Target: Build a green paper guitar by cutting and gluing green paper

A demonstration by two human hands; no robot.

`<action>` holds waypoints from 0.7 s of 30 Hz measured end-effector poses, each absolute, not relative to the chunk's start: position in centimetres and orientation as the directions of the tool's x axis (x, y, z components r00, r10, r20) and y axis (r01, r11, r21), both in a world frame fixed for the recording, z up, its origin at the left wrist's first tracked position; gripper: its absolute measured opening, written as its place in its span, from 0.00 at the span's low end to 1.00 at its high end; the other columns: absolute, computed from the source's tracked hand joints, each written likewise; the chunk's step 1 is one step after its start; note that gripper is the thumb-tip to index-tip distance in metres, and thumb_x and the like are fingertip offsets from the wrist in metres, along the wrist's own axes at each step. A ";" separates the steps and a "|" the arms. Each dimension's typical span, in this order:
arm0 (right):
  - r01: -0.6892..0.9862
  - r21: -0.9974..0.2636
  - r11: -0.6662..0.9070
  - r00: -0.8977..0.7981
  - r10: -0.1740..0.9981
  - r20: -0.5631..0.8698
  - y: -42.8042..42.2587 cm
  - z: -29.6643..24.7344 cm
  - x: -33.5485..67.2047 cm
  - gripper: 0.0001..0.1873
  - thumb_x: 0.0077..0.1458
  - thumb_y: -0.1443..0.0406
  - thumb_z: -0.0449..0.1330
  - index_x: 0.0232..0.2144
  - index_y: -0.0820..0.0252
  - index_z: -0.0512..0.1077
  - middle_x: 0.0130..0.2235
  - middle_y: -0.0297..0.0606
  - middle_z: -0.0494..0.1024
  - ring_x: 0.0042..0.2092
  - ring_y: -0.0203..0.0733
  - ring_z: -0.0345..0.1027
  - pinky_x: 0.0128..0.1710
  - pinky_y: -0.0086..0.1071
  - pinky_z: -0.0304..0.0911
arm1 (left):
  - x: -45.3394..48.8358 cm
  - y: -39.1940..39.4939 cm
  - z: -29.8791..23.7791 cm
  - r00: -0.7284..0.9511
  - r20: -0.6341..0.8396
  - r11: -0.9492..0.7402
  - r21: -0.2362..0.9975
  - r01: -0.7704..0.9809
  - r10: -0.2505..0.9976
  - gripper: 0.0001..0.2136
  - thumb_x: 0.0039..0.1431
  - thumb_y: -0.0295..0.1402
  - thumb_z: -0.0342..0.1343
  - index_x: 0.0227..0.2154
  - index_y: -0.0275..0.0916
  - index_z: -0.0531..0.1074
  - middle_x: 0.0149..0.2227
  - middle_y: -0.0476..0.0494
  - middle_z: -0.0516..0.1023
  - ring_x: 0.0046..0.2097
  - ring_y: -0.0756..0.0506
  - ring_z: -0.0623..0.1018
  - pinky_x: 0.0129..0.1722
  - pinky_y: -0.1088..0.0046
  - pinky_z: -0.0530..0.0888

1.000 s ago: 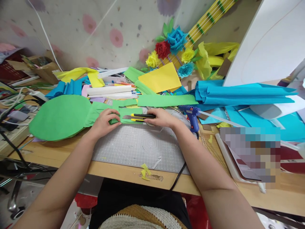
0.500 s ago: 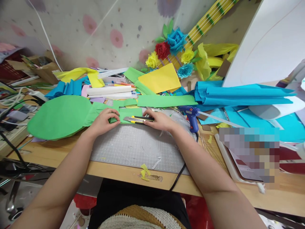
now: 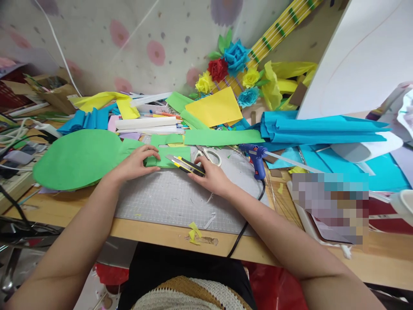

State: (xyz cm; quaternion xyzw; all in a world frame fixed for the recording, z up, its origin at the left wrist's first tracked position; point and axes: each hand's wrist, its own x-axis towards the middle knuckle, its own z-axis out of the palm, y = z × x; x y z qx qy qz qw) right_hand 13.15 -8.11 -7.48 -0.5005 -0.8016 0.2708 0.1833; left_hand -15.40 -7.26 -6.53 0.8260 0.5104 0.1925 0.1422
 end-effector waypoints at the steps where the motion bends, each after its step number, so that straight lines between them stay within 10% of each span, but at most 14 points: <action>1: 0.695 -0.634 0.338 -0.413 0.910 0.032 -8.1 -7.6 13.1 0.21 0.52 0.51 0.56 0.44 0.56 0.62 0.35 0.37 0.73 0.34 0.41 0.66 0.33 0.32 0.59 | -15.5 -7.2 -6.5 0.415 0.157 -0.441 0.420 0.793 0.896 0.12 0.50 0.39 0.58 0.38 0.43 0.70 0.49 0.44 0.68 0.53 0.41 0.69 0.55 0.59 0.64; 21: 0.587 -0.762 0.272 -0.051 0.952 0.301 1.0 -8.3 13.5 0.24 0.48 0.49 0.57 0.42 0.56 0.60 0.28 0.31 0.67 0.31 0.40 0.63 0.30 0.32 0.57 | -10.4 -4.1 -6.6 0.269 0.198 -0.325 0.360 0.875 0.943 0.10 0.48 0.35 0.60 0.35 0.42 0.70 0.47 0.43 0.70 0.51 0.38 0.71 0.52 0.56 0.66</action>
